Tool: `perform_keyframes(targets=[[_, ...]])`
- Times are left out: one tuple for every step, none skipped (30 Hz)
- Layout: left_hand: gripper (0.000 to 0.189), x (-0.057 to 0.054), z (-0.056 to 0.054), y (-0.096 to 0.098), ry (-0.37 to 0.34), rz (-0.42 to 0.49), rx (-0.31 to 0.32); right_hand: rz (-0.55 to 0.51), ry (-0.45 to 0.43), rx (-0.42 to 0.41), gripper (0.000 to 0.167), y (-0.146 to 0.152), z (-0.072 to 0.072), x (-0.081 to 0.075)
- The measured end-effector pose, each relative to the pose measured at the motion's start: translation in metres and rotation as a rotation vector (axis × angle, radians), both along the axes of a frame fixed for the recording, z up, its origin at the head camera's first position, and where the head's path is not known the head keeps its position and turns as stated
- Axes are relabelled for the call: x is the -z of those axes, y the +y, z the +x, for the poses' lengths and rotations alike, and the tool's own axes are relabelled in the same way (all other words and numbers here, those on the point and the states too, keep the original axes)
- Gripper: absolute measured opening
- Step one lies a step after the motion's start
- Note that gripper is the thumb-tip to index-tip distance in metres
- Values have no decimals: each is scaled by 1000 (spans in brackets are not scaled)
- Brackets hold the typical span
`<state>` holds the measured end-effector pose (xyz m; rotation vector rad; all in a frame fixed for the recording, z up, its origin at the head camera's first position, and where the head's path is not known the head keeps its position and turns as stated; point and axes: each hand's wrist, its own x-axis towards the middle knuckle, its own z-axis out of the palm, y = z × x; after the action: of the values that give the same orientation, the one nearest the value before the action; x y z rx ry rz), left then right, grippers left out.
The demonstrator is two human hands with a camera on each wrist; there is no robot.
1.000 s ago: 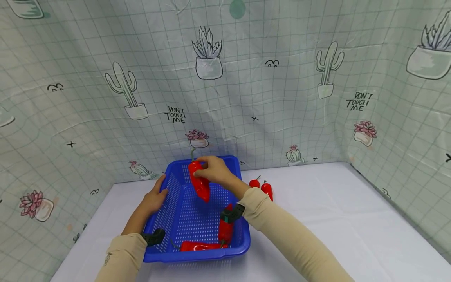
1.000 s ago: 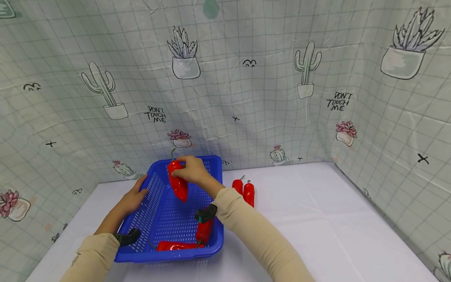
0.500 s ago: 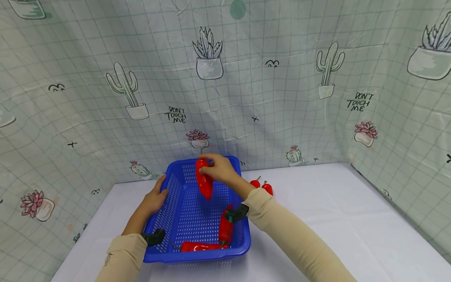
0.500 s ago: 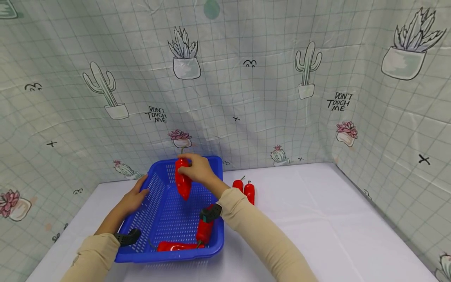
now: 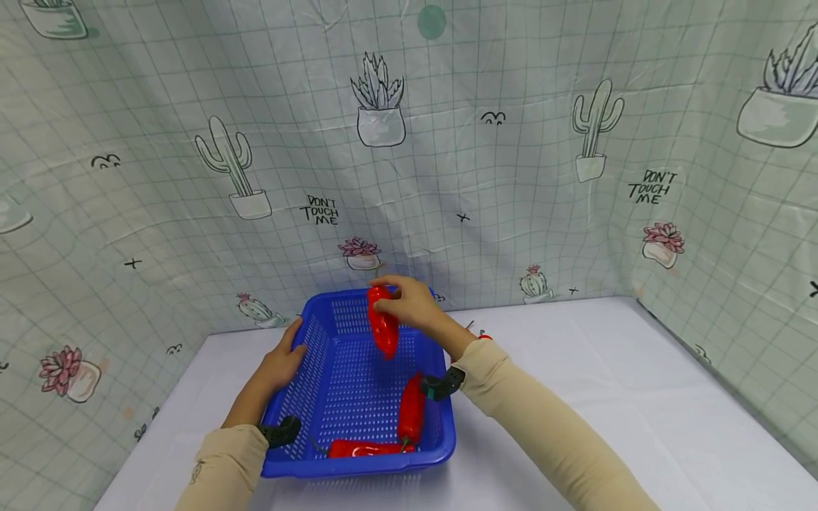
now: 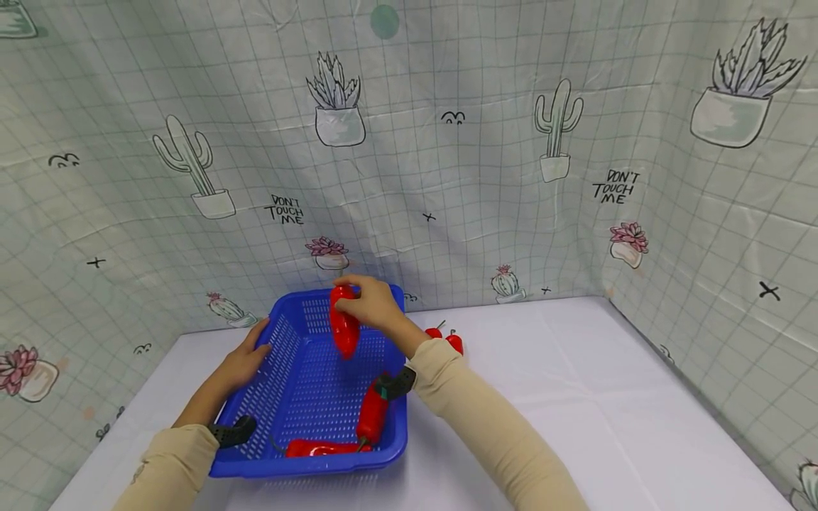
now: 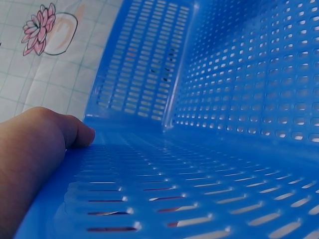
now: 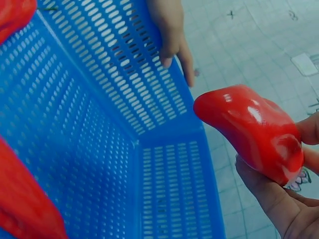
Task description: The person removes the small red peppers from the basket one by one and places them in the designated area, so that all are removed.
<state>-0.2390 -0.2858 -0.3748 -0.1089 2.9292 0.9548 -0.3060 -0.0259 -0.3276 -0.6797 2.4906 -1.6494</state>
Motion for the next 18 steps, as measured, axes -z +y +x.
perform_keyframes(targets=[[59,1,0,0,-1,0,-1,-2,-1,2,44,2,0,0],[59,1,0,0,-1,-2,0,-5,-5,4,44,4,-1,1],[59,1,-1,0,-1,-2,1,-12,-12,5,44,6,-1,1],[59,1,-1,0,-1,-4,1,-18,-13,3,43,8,-1,1],[59,1,-1,0,-1,-4,1,-23,-12,3,44,10,-2,2],[59,1,-1,0,-2,-4,0,-32,-15,0,44,11,-2,2],[59,1,-1,0,-2,-4,0,-35,-17,0,44,12,-3,3],[59,1,-1,0,-1,-4,0,-43,-22,-2,44,13,-3,4],[59,1,-1,0,-3,-4,-1,-49,-28,-5,44,14,-3,5],[59,1,0,0,-3,-2,-2,-50,-31,-6,45,15,-3,5],[59,2,0,0,-4,-2,-3,-48,-31,-2,45,16,-3,6],[60,2,0,0,-5,-1,-4,-48,-32,2,45,17,-4,6],[60,2,0,0,-5,-1,-3,-45,-28,7,45,18,-4,7],[60,3,0,0,-6,-1,-2,-42,-21,12,45,19,-5,7],[60,3,0,-1,-7,0,-2,-39,-11,18,46,21,-5,7],[60,3,0,-1,-6,0,-1,-35,1,25,46,22,-6,6],[60,2,0,-1,-6,0,-1,-31,15,32,46,24,-6,6],[61,2,0,-2,-6,1,0,-31,25,37,46,26,-7,5]])
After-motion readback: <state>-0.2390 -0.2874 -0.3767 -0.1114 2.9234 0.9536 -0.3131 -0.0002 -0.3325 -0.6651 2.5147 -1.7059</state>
